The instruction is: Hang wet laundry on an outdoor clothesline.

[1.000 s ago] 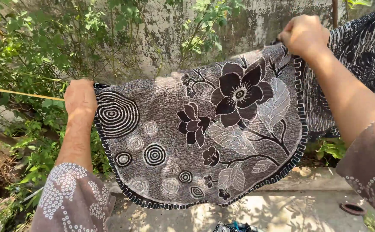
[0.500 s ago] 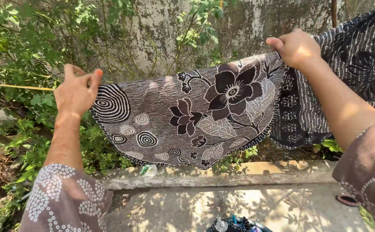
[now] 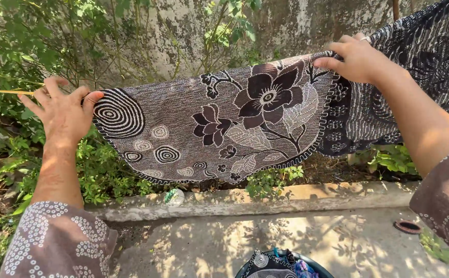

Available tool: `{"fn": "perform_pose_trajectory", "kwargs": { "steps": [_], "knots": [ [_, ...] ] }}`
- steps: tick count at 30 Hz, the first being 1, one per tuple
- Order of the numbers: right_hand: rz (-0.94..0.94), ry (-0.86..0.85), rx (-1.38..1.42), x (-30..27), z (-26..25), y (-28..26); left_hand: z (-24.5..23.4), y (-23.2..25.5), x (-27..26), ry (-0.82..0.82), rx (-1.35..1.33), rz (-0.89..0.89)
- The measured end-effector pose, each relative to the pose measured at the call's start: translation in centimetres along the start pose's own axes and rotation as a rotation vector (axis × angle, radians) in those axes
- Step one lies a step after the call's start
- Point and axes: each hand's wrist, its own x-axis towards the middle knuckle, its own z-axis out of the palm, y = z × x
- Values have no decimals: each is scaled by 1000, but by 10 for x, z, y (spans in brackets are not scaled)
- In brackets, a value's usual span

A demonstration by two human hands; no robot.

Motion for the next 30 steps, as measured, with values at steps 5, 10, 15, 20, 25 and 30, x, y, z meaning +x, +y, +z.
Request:
{"fn": "perform_pose_trajectory", "kwargs": {
  "steps": [5,10,15,20,25,30],
  "knots": [
    [53,-65,-146,1,-4,-10,19,-5,3,-54,296,8],
    [84,76,-136,-21,-15,-44,-4,16,12,-219,471,26],
    [23,363,-251,-44,15,-50,-38,73,-4,90,299,190],
    [-31,156,-310,-95,49,-122,-16,186,-82,-131,-206,194],
    [-68,-385,-148,-177,117,-192,60,287,-237,-312,-306,267],
    [-88,-830,202,-327,195,-238,88,376,-431,-658,-322,314]
  ]
}}
